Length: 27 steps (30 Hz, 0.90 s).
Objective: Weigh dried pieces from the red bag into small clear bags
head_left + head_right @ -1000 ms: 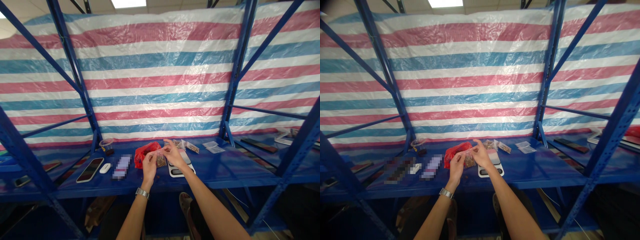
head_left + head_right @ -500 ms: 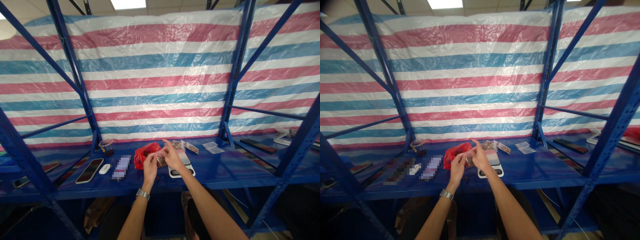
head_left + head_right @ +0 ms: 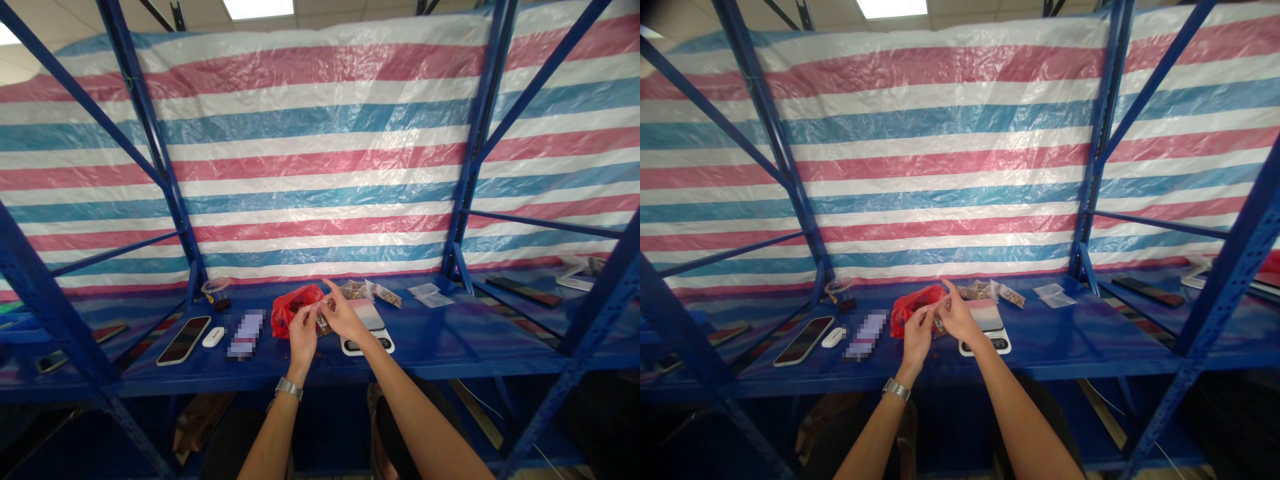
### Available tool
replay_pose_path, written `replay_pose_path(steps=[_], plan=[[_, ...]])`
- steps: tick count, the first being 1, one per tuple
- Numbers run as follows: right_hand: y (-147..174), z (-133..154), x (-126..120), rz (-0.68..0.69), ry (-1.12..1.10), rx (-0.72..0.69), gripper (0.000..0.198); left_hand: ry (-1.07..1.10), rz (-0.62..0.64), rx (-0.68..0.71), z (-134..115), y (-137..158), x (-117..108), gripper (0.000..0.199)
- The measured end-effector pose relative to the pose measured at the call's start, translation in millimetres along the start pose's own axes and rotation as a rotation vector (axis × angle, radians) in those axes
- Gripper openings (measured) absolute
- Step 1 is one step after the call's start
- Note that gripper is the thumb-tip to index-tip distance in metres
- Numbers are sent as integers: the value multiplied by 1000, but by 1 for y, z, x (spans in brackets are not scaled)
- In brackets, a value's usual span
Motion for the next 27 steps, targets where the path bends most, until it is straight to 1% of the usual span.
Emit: replay_pose_path(steps=[7,12,17,20,23,27], plan=[[0,-7,-2,-7,-64,-1,63,-16,-20,-5,2,0,-1,40],[-1,-9,-2,-16,-126,21,62,-3,6,14,-1,0,4,36],[-3,-5,-4,-24,-160,-2,61,11,51,25,-2,1,10,34],[-3,-1,-4,-2,-169,-17,57,32,64,34,-1,0,12,32],[-3,3,-4,16,-167,-36,53,73,72,20,2,-1,13,30],[-2,2,-6,-14,-141,-27,53,112,69,-21,4,-1,12,28]])
Point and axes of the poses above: each hand's wrist, its own y-axis away from the middle knuckle, its own x-axis out of the palm, z = x × y, the point moved 8 cm from there along -y, towards the middle knuckle, and after that the axes turned 2 degrees about -z, right-handed, at the moved point
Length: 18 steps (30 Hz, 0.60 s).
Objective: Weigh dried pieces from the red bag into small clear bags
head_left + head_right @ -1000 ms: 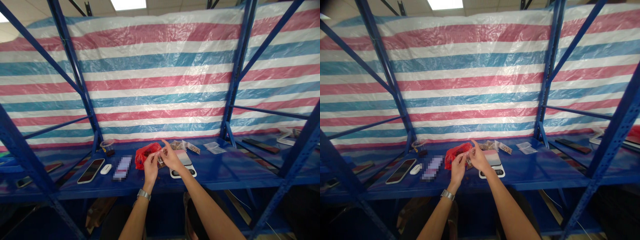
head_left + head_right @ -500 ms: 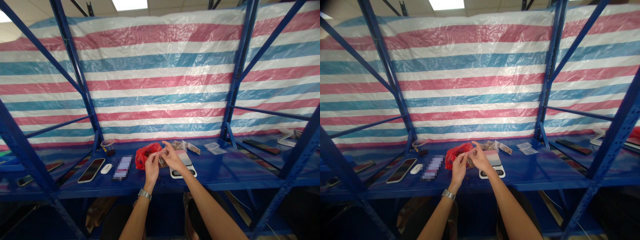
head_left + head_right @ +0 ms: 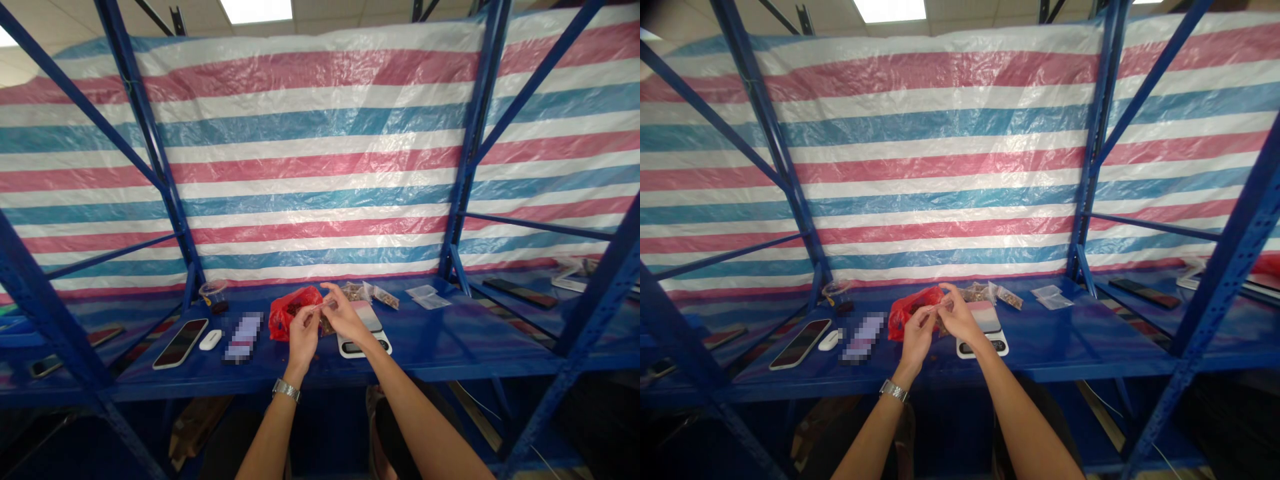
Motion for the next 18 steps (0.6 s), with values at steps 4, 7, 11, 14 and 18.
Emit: replay_pose_path(steps=[4,7,11,14,18], plan=[[2,2,-1,19,21,-1,54,3,-12,-20,-2,0,-2,29],[3,8,-3,50,27,-1,52,-13,18,-43,-2,1,-1,29],[4,12,-9,54,-3,45,52,-41,49,-53,0,3,0,30],[3,14,-15,29,5,53,55,-57,57,-55,1,4,1,31],[-2,15,-29,-41,30,59,53,-63,78,-30,0,4,9,38]])
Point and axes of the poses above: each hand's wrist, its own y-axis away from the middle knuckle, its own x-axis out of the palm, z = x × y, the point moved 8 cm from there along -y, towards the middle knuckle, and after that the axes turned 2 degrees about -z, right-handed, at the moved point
